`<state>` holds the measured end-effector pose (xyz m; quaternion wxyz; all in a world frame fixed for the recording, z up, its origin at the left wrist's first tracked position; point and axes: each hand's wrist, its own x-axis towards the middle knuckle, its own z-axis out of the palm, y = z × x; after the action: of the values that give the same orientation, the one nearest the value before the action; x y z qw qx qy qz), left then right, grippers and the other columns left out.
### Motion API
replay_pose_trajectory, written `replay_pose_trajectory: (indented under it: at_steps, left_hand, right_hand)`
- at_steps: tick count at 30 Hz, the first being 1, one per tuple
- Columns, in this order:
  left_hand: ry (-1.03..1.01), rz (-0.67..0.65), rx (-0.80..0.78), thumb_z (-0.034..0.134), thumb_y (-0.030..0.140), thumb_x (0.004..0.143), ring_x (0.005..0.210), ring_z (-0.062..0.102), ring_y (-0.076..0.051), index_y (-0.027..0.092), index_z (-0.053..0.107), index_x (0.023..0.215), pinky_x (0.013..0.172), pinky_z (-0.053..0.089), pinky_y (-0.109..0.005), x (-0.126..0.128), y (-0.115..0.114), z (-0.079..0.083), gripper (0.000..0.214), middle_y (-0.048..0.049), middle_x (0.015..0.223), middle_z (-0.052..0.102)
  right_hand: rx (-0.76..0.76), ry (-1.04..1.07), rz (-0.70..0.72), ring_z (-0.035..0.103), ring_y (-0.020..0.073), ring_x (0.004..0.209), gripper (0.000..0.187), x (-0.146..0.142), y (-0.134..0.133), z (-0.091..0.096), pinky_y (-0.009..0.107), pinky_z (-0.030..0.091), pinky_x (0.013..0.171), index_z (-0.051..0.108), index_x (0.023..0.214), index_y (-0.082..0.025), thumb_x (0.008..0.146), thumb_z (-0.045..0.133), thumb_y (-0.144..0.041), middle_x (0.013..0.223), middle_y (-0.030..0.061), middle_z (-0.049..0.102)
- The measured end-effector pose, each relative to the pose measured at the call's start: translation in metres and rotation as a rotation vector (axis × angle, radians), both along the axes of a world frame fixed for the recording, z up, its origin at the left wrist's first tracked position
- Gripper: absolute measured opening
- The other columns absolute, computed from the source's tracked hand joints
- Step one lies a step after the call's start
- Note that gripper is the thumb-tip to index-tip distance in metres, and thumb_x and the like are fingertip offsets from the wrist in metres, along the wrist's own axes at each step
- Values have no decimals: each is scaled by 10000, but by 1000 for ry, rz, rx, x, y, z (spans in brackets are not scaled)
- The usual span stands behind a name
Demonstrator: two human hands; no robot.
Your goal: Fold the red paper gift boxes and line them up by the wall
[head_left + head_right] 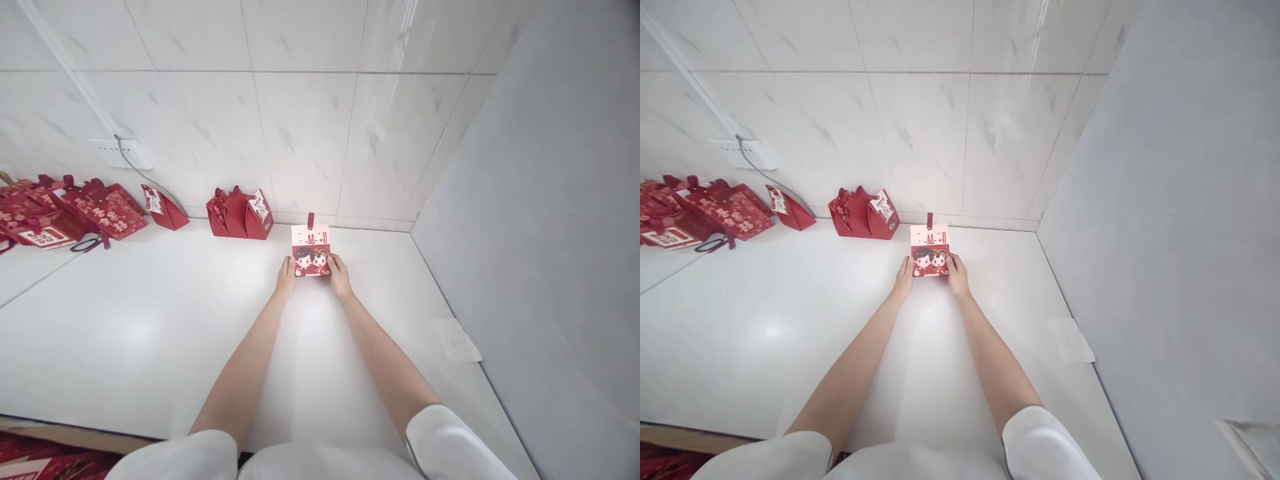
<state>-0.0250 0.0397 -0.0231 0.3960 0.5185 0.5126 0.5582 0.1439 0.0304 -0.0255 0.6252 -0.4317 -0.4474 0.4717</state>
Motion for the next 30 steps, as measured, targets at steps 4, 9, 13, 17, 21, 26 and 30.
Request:
replay_pose_trajectory:
  at_steps: [4,9,13,17,21,26,30]
  left_hand:
    - [-79,71,16,477,613,867,937,644,-202,179,618,995,880,484,-331,9,1,3,473,-61,998,694]
    - [-171,116,21,510,592,851,961,664,-235,131,680,1017,871,510,-350,13,-7,5,518,-100,1027,721]
    - [-218,83,19,595,563,813,1008,664,-257,125,717,1007,914,505,-369,13,-12,7,495,-107,1067,728]
    - [-265,66,8,628,558,798,1039,659,-269,130,717,1056,938,499,-391,12,-8,10,507,-105,1104,723]
    - [-317,27,-30,653,541,793,1053,661,-276,133,715,1080,957,493,-407,9,-2,16,502,-107,1129,718]
    - [-457,-97,-130,732,490,740,1073,664,-288,126,726,1072,977,488,-419,2,2,23,493,-128,1134,714]
    - [-532,-103,-173,765,460,716,1086,661,-286,138,739,1048,1005,471,-420,2,1,26,463,-124,1138,713]
  right_hand:
    - [36,41,22,569,254,1223,447,-5,-10,3,423,411,1082,713,1085,-189,831,577,-530,1273,61,661]
    - [32,74,-1,508,270,1298,391,-5,-14,3,434,328,1145,763,971,-185,801,633,-512,1286,65,653]
    - [24,93,64,546,279,1257,388,5,-11,5,452,365,1118,767,977,-189,798,644,-511,1266,72,666]
    - [12,104,149,576,293,1213,406,12,-4,9,474,413,1075,764,1008,-195,768,681,-512,1241,72,681]
    - [-21,128,177,556,299,1239,432,13,3,9,488,407,1080,753,1053,-219,748,699,-520,1240,55,682]
    - [-71,227,225,569,304,1229,412,13,5,8,492,420,1069,733,1110,-246,772,706,-481,1256,53,673]
    - [-115,315,237,549,304,1256,390,14,3,10,502,390,1097,738,1094,-256,754,740,-447,1246,48,679]
